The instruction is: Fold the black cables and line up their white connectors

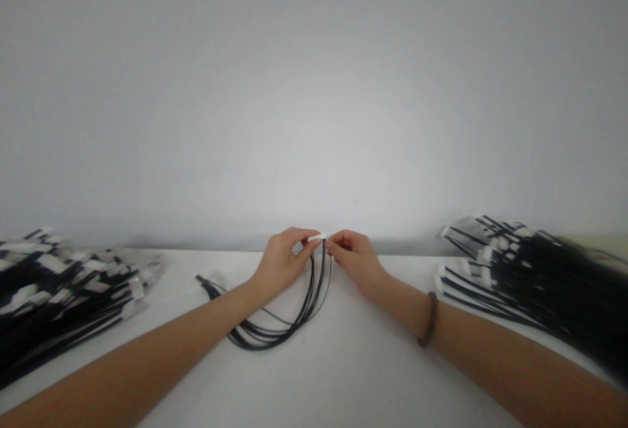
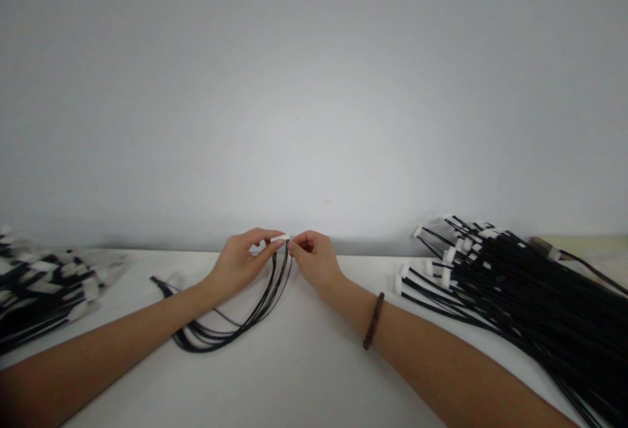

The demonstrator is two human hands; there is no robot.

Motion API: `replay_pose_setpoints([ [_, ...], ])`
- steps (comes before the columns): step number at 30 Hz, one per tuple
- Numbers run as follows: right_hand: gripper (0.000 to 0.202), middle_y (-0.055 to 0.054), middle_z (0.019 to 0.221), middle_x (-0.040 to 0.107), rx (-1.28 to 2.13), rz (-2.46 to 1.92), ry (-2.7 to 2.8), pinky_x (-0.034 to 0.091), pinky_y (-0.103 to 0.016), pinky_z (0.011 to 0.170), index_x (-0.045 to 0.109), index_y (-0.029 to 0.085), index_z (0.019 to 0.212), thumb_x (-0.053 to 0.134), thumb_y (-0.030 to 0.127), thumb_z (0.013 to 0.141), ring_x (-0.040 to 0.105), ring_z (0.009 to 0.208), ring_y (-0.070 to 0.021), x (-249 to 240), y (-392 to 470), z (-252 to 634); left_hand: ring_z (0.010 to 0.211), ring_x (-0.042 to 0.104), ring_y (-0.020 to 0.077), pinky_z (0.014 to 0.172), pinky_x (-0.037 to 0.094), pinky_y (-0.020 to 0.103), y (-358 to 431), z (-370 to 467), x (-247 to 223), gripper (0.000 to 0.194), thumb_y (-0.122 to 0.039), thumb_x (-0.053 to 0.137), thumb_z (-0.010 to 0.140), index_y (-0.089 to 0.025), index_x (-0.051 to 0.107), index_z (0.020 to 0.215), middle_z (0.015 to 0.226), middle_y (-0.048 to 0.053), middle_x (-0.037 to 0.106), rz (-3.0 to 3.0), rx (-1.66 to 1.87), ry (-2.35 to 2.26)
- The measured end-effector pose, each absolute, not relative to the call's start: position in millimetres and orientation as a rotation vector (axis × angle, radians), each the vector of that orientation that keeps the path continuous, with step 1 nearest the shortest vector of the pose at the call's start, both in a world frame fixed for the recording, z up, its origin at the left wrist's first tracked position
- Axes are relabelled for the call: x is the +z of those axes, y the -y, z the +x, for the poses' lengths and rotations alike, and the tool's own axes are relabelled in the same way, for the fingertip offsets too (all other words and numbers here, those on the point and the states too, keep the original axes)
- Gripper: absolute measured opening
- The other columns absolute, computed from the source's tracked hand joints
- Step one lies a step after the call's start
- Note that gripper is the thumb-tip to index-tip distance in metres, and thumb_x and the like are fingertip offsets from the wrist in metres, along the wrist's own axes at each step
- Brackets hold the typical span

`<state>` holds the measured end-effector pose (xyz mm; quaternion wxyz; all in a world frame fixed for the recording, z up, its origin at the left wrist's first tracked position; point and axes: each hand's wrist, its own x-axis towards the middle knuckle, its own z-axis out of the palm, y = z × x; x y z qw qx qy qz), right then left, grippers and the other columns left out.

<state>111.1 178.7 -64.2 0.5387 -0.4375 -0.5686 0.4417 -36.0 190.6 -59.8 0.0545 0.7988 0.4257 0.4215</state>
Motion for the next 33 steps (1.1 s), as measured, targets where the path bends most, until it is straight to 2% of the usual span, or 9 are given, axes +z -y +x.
replay_pose_setpoints([
  [11, 0.009, 0.003, 0.051, 0.046, 1.026, -1.001, 1.437, 0.028, -0.02, 0.044, 0.05, 0.013, 0.06, 0.052, 0.021, 0.063, 0.037, 0.045, -0.0062, -61.0, -178.3, 109.9, 0.068, 0.053, 0.0116, 0.068, 0.041, 0.024, -188.6, -35.7, -59.4, 0.024, -0.036, 0.047, 0.074, -0.02, 0.061, 0.086, 0.075, 0.001, 0.061, 2.424, 1.349, -1.369],
  [19, 0.011, 0.001, 0.053, 0.048, 0.976, -1.073, 1.41, 0.03, -0.021, 0.045, 0.051, 0.012, 0.061, 0.053, 0.023, 0.063, 0.04, 0.048, -0.0077, -65.5, -178.1, 111.5, 0.071, 0.054, 0.0128, 0.069, 0.041, 0.025, -190.6, -35.9, -59.2, 0.026, -0.036, 0.044, 0.075, -0.02, 0.061, 0.088, 0.076, 0.002, 0.061, 2.466, 1.191, -1.274],
  [28, 0.012, 0.002, 0.052, 0.048, 1.025, -1.027, 1.435, 0.03, -0.02, 0.045, 0.052, 0.013, 0.06, 0.054, 0.025, 0.062, 0.039, 0.046, -0.0067, -61.4, -177.8, 111.1, 0.071, 0.054, 0.0139, 0.07, 0.04, 0.028, -187.9, -35.6, -58.9, 0.024, -0.036, 0.045, 0.075, -0.02, 0.061, 0.085, 0.077, 0.002, 0.062, 2.481, 1.309, -1.349],
  [33, 0.013, 0.001, 0.053, 0.05, 1.012, -1.074, 1.401, 0.031, -0.02, 0.045, 0.052, 0.013, 0.06, 0.055, 0.026, 0.062, 0.04, 0.046, -0.007, -62.3, -177.4, 111.1, 0.072, 0.054, 0.0135, 0.07, 0.041, 0.026, -190.0, -36.2, -59.0, 0.026, -0.037, 0.045, 0.075, -0.02, 0.06, 0.087, 0.077, 0.002, 0.061, 2.427, 1.245, -1.303],
])
